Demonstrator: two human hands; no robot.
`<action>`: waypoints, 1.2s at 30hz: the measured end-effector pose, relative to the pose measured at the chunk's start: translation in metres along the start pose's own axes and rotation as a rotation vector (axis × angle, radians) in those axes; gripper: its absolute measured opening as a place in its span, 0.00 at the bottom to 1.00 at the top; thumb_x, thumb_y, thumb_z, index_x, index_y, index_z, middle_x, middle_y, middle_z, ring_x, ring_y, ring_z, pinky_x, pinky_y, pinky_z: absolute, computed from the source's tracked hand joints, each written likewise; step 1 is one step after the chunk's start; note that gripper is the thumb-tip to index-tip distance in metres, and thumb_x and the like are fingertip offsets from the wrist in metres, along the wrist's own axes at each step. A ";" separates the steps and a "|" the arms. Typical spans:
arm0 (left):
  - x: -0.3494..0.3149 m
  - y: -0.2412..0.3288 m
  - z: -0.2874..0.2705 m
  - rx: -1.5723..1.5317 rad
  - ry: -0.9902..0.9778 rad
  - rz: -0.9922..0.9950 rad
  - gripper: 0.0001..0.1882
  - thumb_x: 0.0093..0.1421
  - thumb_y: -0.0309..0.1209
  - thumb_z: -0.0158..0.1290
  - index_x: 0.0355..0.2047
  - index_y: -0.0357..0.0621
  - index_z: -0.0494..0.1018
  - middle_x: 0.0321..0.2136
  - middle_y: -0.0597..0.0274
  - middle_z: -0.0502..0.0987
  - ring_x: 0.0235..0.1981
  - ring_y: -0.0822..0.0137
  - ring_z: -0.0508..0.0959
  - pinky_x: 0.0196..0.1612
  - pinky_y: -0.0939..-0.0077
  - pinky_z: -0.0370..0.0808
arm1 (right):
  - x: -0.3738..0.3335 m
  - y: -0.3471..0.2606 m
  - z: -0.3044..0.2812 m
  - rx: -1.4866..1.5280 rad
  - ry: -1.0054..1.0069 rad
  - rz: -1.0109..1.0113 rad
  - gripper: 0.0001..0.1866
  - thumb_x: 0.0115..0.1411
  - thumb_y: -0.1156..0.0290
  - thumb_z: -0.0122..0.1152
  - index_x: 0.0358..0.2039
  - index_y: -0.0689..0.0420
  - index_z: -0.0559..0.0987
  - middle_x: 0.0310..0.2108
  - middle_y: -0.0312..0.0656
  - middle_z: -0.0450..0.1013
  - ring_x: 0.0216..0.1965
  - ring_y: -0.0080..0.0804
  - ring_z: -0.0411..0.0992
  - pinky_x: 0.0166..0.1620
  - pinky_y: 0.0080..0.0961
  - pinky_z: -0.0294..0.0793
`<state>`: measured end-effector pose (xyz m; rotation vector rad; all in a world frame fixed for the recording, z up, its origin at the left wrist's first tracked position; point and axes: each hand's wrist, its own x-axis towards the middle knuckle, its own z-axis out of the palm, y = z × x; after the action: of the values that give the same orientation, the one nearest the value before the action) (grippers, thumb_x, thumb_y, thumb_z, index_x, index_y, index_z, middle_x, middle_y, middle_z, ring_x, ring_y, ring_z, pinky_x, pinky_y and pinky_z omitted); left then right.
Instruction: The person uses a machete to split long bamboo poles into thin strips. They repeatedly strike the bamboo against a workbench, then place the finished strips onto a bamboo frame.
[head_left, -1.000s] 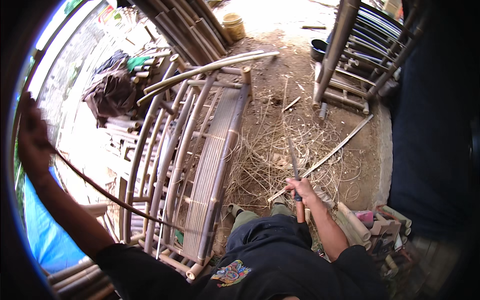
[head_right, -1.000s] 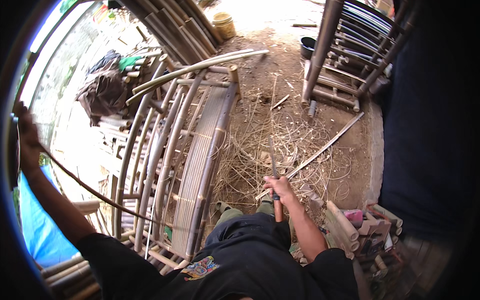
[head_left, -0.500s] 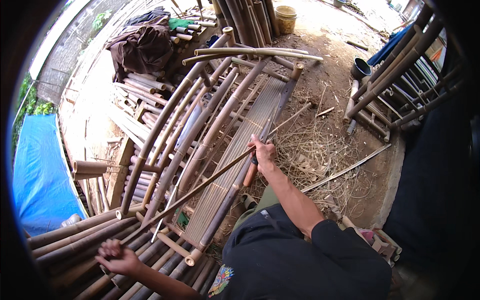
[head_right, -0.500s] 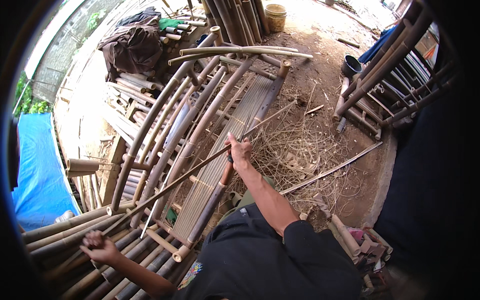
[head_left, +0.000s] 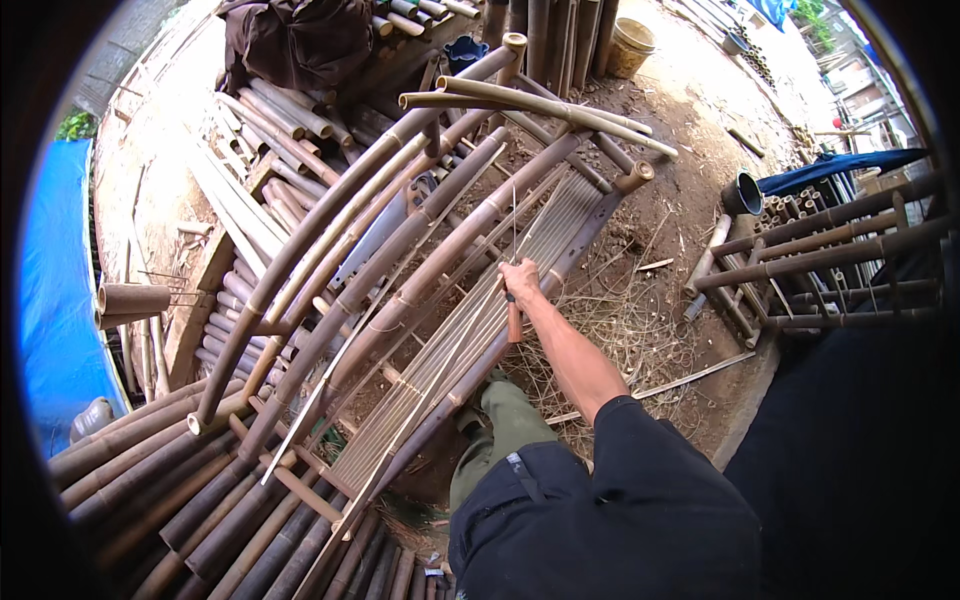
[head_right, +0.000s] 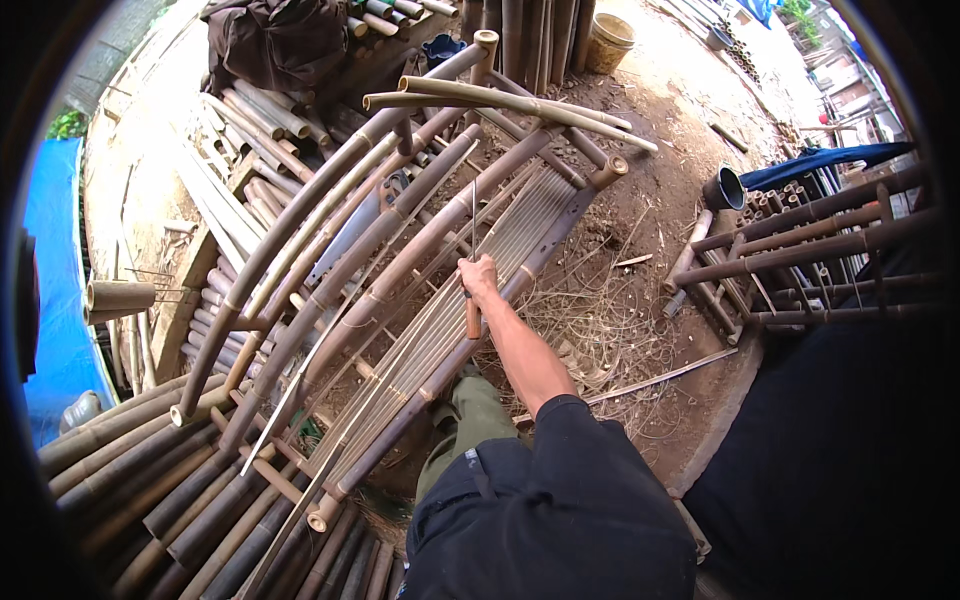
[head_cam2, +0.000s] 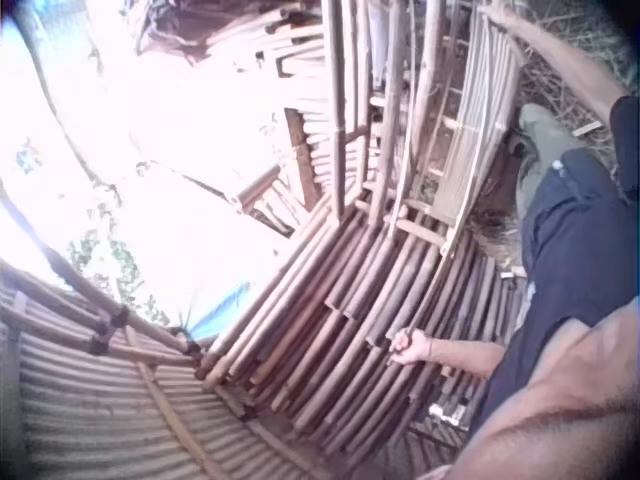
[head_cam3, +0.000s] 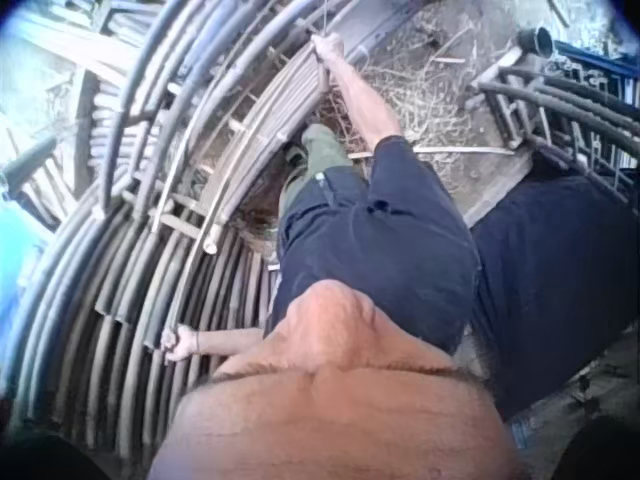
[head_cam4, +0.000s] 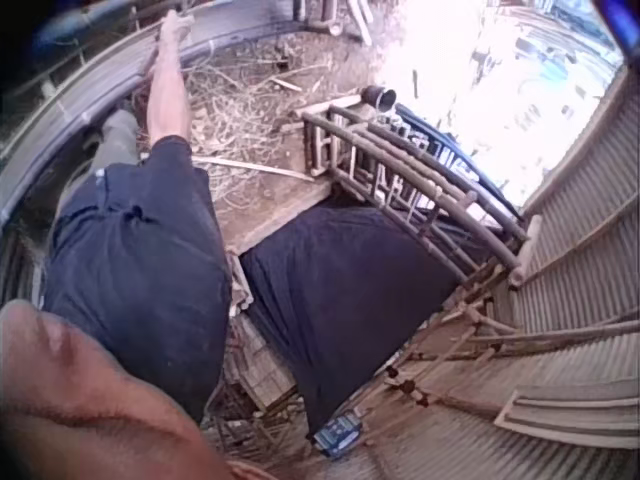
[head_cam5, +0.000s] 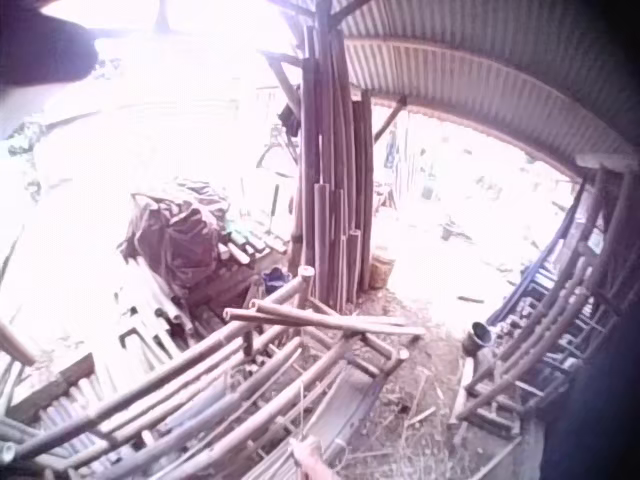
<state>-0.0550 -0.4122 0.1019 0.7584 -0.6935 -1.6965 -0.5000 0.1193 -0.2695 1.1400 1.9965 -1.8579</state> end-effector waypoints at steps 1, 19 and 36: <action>-0.004 -0.010 0.011 0.004 0.002 -0.001 0.12 0.54 0.42 0.48 0.20 0.51 0.67 0.12 0.71 0.62 0.13 0.72 0.62 0.19 0.77 0.61 | 0.010 -0.003 0.000 -0.009 0.007 -0.002 0.16 0.57 0.72 0.60 0.42 0.68 0.70 0.20 0.41 0.73 0.14 0.27 0.68 0.14 0.24 0.67; 0.129 -0.143 -0.054 0.271 0.266 0.032 0.21 0.63 0.47 0.40 0.18 0.49 0.58 0.10 0.69 0.52 0.10 0.72 0.55 0.14 0.75 0.51 | 0.062 -0.043 0.004 -0.448 0.121 -0.062 0.19 0.55 0.59 0.63 0.34 0.64 0.74 0.21 0.47 0.75 0.23 0.37 0.77 0.29 0.35 0.75; 0.164 -0.406 -0.213 1.056 0.803 -0.291 0.41 0.56 0.22 0.47 0.67 0.42 0.39 0.36 0.41 0.74 0.33 0.51 0.80 0.37 0.59 0.79 | -0.097 0.081 0.116 -1.278 -0.724 -0.620 0.30 0.53 0.76 0.56 0.59 0.64 0.66 0.39 0.58 0.75 0.40 0.53 0.74 0.46 0.39 0.73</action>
<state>-0.1633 -0.4927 -0.3661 2.2005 -0.8873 -0.9882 -0.4231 -0.0322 -0.2966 -0.4585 2.3697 -0.5294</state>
